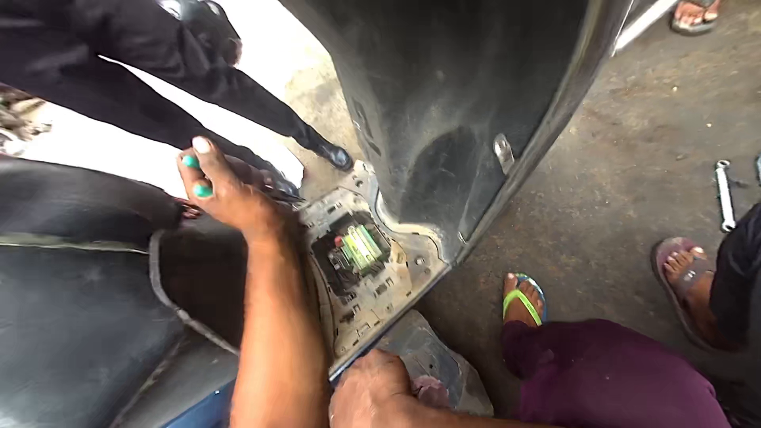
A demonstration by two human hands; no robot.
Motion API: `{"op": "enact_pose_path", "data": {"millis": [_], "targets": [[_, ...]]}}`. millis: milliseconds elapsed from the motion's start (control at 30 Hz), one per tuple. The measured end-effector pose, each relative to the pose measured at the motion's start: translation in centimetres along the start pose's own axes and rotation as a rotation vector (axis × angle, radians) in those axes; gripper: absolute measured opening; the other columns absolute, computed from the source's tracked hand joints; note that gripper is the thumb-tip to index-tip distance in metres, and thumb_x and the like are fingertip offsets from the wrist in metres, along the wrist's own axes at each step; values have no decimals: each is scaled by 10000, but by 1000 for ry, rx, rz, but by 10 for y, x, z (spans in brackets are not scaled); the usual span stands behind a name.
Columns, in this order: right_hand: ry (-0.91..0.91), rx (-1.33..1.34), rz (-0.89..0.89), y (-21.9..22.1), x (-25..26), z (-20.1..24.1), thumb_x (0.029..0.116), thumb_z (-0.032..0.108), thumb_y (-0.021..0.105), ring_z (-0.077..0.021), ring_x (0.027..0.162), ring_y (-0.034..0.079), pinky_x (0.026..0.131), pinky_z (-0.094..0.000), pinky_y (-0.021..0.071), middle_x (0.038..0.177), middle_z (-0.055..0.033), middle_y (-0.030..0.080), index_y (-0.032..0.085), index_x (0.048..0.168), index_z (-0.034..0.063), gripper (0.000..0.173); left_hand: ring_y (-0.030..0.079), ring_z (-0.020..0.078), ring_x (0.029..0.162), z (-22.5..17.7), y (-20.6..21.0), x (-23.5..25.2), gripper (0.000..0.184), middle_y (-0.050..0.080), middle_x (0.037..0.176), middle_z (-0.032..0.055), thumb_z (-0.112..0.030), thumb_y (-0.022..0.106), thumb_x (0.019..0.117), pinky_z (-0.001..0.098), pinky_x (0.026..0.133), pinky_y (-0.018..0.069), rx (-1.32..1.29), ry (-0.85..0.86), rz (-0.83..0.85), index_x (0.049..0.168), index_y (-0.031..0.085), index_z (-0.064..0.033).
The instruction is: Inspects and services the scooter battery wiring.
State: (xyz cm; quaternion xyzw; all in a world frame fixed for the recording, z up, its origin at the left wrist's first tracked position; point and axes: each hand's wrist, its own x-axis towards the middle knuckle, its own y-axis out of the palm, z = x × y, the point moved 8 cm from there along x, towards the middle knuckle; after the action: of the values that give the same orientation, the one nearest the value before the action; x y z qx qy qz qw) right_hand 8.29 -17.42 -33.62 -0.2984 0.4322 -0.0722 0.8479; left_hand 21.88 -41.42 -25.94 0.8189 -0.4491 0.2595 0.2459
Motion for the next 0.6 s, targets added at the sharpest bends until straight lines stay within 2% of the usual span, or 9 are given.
{"op": "enact_pose_path", "data": {"millis": [67,133,167,233,300,400,500,600], "targets": [[53,33,-99,-24,-3,-14,986,42,522,-421,1094,652,842,-571,556,1230,-262,640,641,1187,-81,264,461,107,467,-37,12,-6,206,449,587,-59,-235,396,1121,295,489,508,-194,-90,-38,945,478,-169],[97,138,-279,-60,-21,-40,977,41,545,-410,1012,674,759,-578,561,1121,-235,672,672,1094,-39,191,456,113,484,-64,14,-30,291,449,588,-53,-272,341,1125,300,518,493,-364,-191,-62,904,507,-183],[133,196,-395,-79,-32,-57,987,65,542,-400,992,682,749,-581,559,1087,-220,683,673,1092,-20,188,453,109,481,-75,14,-43,351,446,581,-50,-295,315,1128,289,518,484,-428,-243,-97,863,516,-181],[207,283,-703,-108,-53,-89,1001,185,560,-347,896,710,703,-548,568,959,-154,708,670,1073,53,187,447,105,479,-92,10,-63,411,429,574,-43,-320,291,1126,271,523,470,-514,-346,-209,807,506,-173],[171,340,-973,-123,-69,-111,1037,320,547,-288,842,719,677,-513,587,903,-86,708,671,1116,140,232,448,107,485,-103,4,-73,404,414,578,-45,-341,311,1114,275,544,477,-574,-453,-307,787,487,-182],[-71,515,-1053,-125,-80,-125,1053,379,555,-173,852,697,731,-475,589,982,29,718,693,1195,254,235,467,100,491,-115,4,-72,364,414,579,-56,-358,386,1091,279,561,498,-672,-592,-378,776,484,-201],[-231,572,-1145,-122,-89,-128,1042,400,583,-61,800,668,681,-384,573,944,126,708,715,1107,311,173,473,99,491,-124,10,-72,352,410,577,-51,-360,413,1077,283,572,511,-733,-702,-400,772,476,-197],[-308,526,-1235,-123,-96,-125,1038,414,586,-33,768,656,652,-341,567,891,137,693,726,1058,303,179,485,98,488,-131,15,-79,362,423,586,-48,-379,406,1079,270,560,518,-753,-760,-411,784,480,-185]]}}
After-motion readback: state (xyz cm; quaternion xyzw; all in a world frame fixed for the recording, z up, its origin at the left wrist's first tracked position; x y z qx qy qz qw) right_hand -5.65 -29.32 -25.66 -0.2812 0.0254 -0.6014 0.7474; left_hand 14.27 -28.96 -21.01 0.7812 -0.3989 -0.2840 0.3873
